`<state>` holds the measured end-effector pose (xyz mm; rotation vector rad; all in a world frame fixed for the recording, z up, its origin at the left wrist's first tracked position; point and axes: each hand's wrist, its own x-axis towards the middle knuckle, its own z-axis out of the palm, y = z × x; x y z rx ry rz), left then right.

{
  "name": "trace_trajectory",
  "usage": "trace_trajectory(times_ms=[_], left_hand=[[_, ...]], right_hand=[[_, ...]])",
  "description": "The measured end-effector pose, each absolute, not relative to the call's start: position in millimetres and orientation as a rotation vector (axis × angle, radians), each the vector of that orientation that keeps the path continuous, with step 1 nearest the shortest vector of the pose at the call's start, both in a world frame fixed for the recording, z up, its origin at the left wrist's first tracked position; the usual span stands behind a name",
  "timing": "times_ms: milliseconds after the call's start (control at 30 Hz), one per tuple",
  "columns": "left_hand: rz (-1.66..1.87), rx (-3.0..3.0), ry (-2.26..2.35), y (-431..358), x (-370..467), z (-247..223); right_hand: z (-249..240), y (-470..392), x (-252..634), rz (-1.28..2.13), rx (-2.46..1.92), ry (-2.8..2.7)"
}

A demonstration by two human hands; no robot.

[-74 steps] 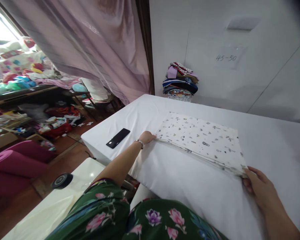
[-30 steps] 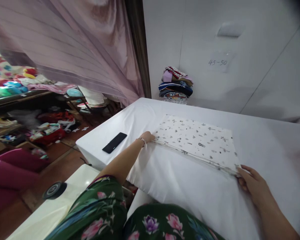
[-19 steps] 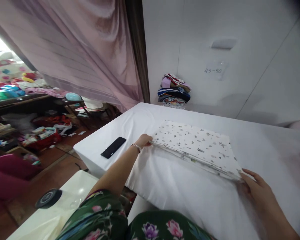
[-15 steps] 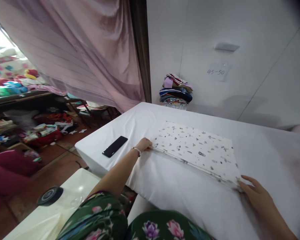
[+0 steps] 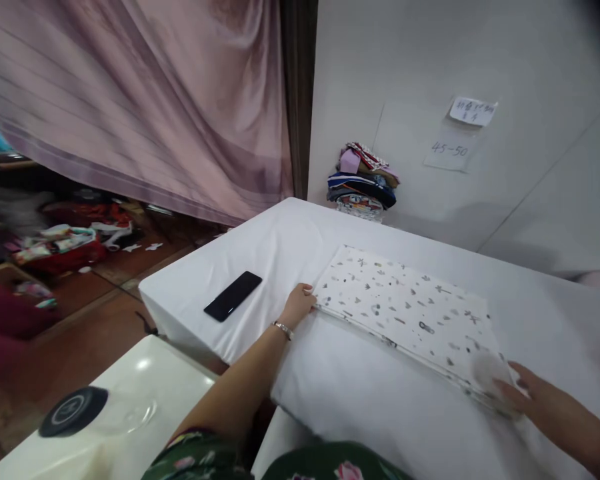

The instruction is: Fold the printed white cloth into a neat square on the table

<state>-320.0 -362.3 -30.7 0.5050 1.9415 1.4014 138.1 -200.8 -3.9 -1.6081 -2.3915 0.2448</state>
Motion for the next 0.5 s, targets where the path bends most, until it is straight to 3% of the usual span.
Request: trace_trajectory(times_ms=[100,333,500], left_hand=[[1.418,0.534,1.932,-361.2,-321.5,-39.8],[1.469,0.526,1.842,-364.5,-323.9,-46.6],[1.449,0.563,1.820,-365.8,-327.7,-47.7]], right_hand=[[19.8,-207.3,72.1,0.264,-1.451,-2.536],[27.1,-253.1,-153.9,0.470,-0.263,-3.093],[-5.7,-231.5,-235.5,0.441,-0.386,-3.177]])
